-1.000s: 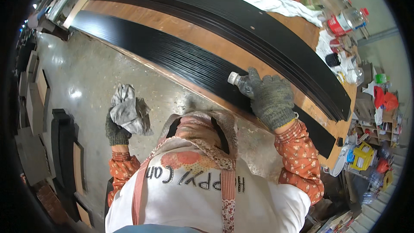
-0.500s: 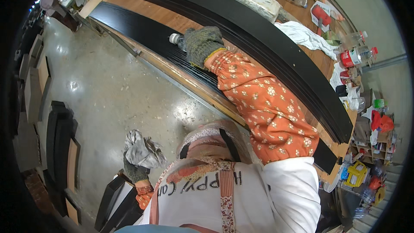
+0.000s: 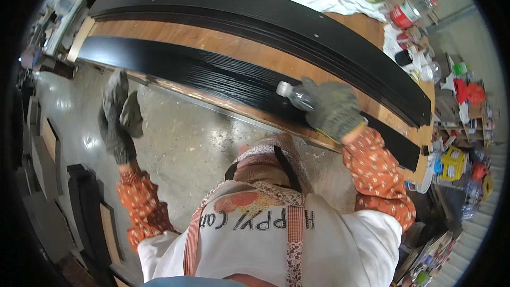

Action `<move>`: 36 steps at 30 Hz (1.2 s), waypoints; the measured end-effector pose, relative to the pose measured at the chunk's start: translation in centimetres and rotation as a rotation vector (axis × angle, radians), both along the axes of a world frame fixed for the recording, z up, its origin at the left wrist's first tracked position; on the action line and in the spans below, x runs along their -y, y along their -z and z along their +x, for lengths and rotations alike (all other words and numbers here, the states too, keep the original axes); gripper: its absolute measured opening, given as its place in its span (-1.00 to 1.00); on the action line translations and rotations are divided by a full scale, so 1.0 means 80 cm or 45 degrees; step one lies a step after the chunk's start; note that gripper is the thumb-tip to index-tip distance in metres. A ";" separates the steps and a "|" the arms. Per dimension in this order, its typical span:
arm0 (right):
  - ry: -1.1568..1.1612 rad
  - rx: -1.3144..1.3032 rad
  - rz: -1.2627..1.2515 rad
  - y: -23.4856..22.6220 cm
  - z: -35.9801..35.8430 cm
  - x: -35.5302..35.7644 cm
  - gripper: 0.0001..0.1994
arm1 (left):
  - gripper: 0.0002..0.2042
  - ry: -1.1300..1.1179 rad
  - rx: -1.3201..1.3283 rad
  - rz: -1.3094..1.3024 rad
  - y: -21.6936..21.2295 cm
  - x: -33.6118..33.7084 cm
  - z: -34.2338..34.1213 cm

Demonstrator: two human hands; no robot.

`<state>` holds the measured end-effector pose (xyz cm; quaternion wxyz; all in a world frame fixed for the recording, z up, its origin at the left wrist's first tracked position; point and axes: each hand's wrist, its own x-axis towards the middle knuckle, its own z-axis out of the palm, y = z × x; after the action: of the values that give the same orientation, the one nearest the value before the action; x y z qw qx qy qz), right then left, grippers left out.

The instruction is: The person is cleaning and polishing long black wooden furniture components on a workbench using a cloth and liquid from a bottle.

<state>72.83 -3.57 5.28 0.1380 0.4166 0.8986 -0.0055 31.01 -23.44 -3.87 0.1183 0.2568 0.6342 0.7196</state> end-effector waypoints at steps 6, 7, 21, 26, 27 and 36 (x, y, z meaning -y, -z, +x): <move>0.400 -0.799 0.124 0.033 0.184 0.024 -0.25 | -0.61 0.401 -0.438 -0.214 0.013 -0.182 0.053; 0.397 -1.037 0.228 0.041 0.212 0.030 -0.23 | -0.59 0.344 -0.829 -0.374 0.026 -0.193 0.069; 0.648 -1.988 0.422 0.147 0.310 0.049 -0.26 | -0.52 0.709 -1.933 -0.653 0.003 -0.187 0.339; 0.686 -2.211 0.206 0.140 0.305 0.052 -0.15 | -0.59 0.300 -1.371 -0.946 0.004 -0.198 0.164; 0.706 -2.234 0.188 0.139 0.303 0.054 -0.15 | -0.56 0.281 -1.431 -1.034 0.008 -0.197 0.179; 0.812 -2.369 0.133 0.146 0.301 0.058 -0.11 | -0.34 0.974 -1.693 -0.172 0.028 -0.170 0.612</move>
<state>96.92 -8.19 -6.44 -0.6509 0.4746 0.4932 -0.3285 80.00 -9.81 -6.11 -0.0317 0.8291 0.4815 0.2824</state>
